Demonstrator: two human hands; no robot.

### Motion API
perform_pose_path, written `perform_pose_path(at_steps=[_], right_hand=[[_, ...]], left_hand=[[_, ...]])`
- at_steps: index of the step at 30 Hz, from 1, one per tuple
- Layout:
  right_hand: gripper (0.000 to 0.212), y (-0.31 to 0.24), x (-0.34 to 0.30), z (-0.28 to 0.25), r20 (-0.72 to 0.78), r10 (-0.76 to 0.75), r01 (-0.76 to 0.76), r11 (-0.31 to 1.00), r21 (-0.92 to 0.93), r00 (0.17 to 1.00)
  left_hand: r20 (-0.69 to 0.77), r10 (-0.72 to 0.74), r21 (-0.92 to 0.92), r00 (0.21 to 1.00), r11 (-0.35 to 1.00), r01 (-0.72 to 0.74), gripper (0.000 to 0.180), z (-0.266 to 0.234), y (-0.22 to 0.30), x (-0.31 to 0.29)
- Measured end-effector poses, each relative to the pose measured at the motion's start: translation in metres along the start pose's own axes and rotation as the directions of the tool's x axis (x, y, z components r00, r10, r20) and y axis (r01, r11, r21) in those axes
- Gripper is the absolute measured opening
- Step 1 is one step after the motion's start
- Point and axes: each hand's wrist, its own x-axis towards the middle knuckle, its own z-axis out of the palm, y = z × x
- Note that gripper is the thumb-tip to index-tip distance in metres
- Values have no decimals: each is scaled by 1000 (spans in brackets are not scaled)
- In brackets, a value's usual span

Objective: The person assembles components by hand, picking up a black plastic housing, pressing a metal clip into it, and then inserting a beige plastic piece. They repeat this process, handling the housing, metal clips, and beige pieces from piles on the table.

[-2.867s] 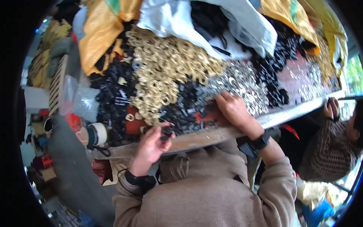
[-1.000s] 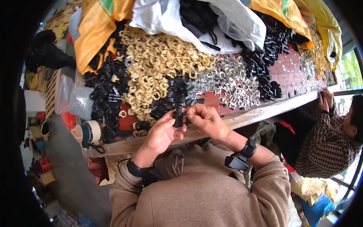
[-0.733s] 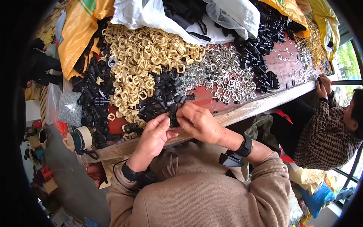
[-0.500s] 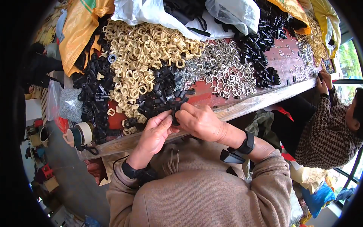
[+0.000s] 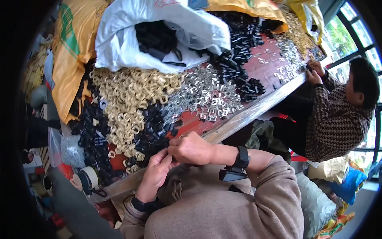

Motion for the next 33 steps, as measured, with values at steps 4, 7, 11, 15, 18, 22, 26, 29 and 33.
perform_pose_path(at_steps=[4,7,11,15,18,22,26,29,33], right_hand=[[11,11,3,-4,-42,15,-8,987,163,999],[10,13,6,-19,-62,20,1,950,312,998],[14,39,0,-40,-249,349,-362,932,-7,903],[20,88,-20,-49,-294,399,-491,774,-399,869],[22,101,-26,-45,-250,485,-543,695,-472,838],[19,112,-31,-42,-309,396,-499,751,-432,864],[14,96,-30,-47,-294,504,-514,856,49,812],[12,90,-29,-46,-39,671,-446,535,717,741],[14,78,-24,-35,36,701,-399,362,842,712]], left_hand=[[-25,-49,-79,999,996,46,26,2,8,10],[77,-18,-226,997,973,35,26,-3,4,10],[140,-26,-282,990,957,65,25,-14,2,6],[172,-35,-300,984,950,87,25,-15,4,3],[193,-37,-315,981,944,97,25,-15,5,5],[160,-8,-292,987,955,55,31,-17,3,5],[125,-10,-321,992,946,50,30,-16,1,1],[119,-8,-324,993,945,46,29,-14,1,2],[120,4,-343,993,939,38,25,-15,3,2]])
